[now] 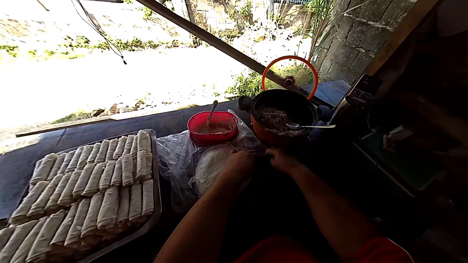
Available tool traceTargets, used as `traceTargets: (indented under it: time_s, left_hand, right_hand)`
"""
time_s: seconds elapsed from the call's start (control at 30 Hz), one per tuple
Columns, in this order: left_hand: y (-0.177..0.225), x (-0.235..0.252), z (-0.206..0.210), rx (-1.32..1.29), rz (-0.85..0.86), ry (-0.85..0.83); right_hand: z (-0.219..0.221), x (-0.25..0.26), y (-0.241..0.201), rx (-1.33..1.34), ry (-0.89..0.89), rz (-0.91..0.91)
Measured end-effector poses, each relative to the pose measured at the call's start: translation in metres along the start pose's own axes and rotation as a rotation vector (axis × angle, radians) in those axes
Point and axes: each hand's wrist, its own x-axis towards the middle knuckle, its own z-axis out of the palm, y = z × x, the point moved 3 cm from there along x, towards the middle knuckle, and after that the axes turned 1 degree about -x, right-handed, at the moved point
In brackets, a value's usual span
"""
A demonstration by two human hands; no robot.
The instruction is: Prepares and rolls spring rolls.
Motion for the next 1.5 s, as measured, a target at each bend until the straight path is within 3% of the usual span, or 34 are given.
traceTargets:
  time_s: [0.1, 0.2, 0.3, 0.4, 0.53, 0.73, 0.9, 1.03, 1.5]
  left_hand:
    - [-0.001, 0.001, -0.003, -0.012, -0.015, -0.025]
    - [-0.006, 0.0, -0.008, -0.189, -0.01, 0.019]
    - [-0.02, -0.017, -0.024, -0.48, 0.09, 0.277]
    - [-0.047, -0.048, -0.034, -0.575, 0.155, 0.481]
    - [-0.087, -0.094, -0.017, -0.57, 0.052, 0.698]
    - [-0.088, -0.111, 0.048, -0.49, -0.083, 0.599]
    - [-0.07, -0.095, 0.039, -0.26, -0.133, 0.43]
    - [-0.073, -0.084, 0.036, -0.255, -0.161, 0.353]
    - [-0.097, -0.12, 0.06, -0.557, 0.023, 0.612]
  right_hand:
    - [-0.009, -0.006, 0.003, 0.083, -0.01, 0.037]
    - [-0.022, -0.012, 0.0, 0.188, -0.01, 0.019]
    - [-0.029, -0.018, -0.013, 0.308, 0.025, -0.086]
    - [-0.022, -0.026, -0.035, 0.352, 0.041, -0.226]
    - [0.002, -0.03, -0.071, 0.303, 0.064, -0.432]
    - [0.048, -0.02, -0.096, -0.136, -0.047, -0.458]
    - [0.044, -0.021, -0.088, -0.123, 0.021, -0.457]
    - [0.04, -0.023, -0.084, -0.151, -0.014, -0.432]
    - [0.035, -0.026, -0.072, -0.078, 0.105, -0.443]
